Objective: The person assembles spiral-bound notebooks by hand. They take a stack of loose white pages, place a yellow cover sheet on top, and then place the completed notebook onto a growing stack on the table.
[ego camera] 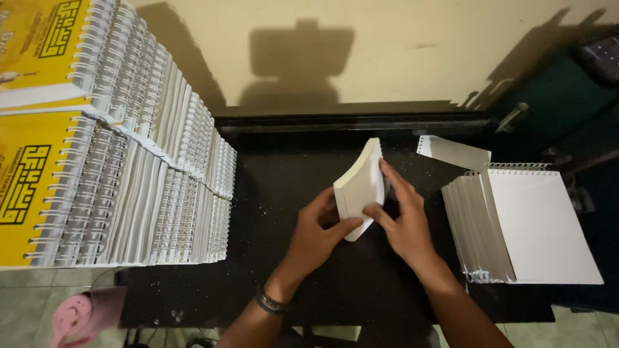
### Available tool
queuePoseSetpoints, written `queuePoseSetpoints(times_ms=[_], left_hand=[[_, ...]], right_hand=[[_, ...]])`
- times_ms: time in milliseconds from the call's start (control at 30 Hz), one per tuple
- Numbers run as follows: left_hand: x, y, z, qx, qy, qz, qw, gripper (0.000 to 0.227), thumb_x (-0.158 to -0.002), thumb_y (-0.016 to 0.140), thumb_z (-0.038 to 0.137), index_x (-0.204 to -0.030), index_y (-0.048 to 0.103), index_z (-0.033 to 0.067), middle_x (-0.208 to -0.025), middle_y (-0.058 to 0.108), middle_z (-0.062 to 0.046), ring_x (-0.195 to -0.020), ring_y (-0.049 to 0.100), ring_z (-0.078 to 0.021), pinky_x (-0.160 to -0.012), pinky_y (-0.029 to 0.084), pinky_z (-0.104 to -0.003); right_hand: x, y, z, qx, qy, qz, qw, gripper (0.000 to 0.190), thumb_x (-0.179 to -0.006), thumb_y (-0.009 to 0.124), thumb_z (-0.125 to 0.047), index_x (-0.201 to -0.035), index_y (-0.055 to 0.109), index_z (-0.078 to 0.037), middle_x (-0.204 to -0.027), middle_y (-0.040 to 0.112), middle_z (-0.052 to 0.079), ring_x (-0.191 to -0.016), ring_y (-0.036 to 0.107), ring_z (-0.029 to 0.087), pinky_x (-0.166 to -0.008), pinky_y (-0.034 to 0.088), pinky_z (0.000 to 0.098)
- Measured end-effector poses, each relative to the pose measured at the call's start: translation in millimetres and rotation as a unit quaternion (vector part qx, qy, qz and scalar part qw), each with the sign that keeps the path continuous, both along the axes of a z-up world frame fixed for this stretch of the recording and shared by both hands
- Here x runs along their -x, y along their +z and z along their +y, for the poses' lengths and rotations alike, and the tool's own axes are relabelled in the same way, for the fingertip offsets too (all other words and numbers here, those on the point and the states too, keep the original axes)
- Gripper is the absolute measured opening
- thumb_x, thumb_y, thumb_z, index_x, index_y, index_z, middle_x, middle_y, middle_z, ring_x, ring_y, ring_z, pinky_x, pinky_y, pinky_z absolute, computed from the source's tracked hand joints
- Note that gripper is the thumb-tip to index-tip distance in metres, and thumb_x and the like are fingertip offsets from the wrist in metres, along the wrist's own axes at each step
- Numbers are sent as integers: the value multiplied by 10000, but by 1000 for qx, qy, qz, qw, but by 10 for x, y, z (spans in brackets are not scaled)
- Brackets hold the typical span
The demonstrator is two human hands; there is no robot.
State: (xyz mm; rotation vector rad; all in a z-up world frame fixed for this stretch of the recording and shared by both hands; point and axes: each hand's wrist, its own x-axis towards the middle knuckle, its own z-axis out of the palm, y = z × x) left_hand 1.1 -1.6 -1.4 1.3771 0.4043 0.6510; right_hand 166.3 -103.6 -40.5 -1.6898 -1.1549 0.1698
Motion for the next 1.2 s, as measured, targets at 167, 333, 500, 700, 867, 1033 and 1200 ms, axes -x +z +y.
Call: queuePoseSetpoints(times_ms=[167, 333, 500, 700, 867, 1033, 1200], left_hand=[[-76, -206, 28, -3, -4, 3, 1000, 624, -887, 783, 141, -1419, 539, -76, -1227, 684, -331, -1179, 662, -477, -1006, 526, -570], [-24, -32, -12, 31, 1, 0, 1000, 695, -856, 839, 170, -1453, 543, -23, -1298, 699, -233, -1233, 644, -340, -1030, 532, -518], [-17, 10, 10, 12, -10, 19, 1000, 666, -886, 792, 206, -1440, 526, -51, -1274, 672, -313, -1219, 645, -465, -1019, 516, -593], [-21, -164, 122, 21, 63, 47, 997, 560, -975, 689, 165, -1485, 528, -3, -1292, 693, -249, -1179, 673, -349, -951, 575, -481], [56, 155, 38, 60, 64, 81, 993, 574, -980, 620, 150, -1495, 472, -55, -1268, 653, -346, -1138, 678, -458, -957, 557, -544], [11, 60, 182, 125, 160, 79, 976, 530, -927, 606, 84, -1438, 545, -40, -1132, 668, -222, -999, 638, -301, -876, 523, -424], [48, 42, 252, 223, 223, 16, 949, 369, -896, 517, -11, -1236, 660, 5, -1143, 749, -155, -997, 717, -266, -810, 572, -362]], right_hand=[[137, 208, -33, 104, 37, 53, 993, 1180, -669, 882, -468, -1606, 282, -75, -1689, 279, 208, -1496, 261, 509, -1163, 99, 794], [118, 130, 1, 110, 25, 30, 993, 1115, -702, 863, -476, -1609, 321, -119, -1679, 337, 143, -1465, 332, 432, -1165, 190, 686], [114, 195, 10, 120, -1, 44, 992, 1059, -723, 843, -471, -1587, 352, -102, -1645, 402, 147, -1445, 378, 422, -1176, 196, 672], [-45, 69, -10, 53, -123, -38, 990, 1091, -673, 935, -450, -1528, 405, -27, -1517, 414, 264, -1428, 369, 501, -1206, 207, 658], [-4, 371, -52, 157, -213, 233, 936, 1010, -878, 676, -638, -1599, 152, -162, -1556, 330, 351, -1461, 358, 525, -1204, 260, 666], [-226, 195, -140, -59, -103, 427, 897, 806, -1049, 451, -483, -1612, 104, -22, -1525, 305, 382, -1167, 531, 443, -1102, 359, 607], [-220, 188, -140, -292, -18, 561, 774, 382, -921, 661, -222, -1259, 528, -99, -1527, 531, 214, -1485, 505, 331, -1125, 477, 343]])
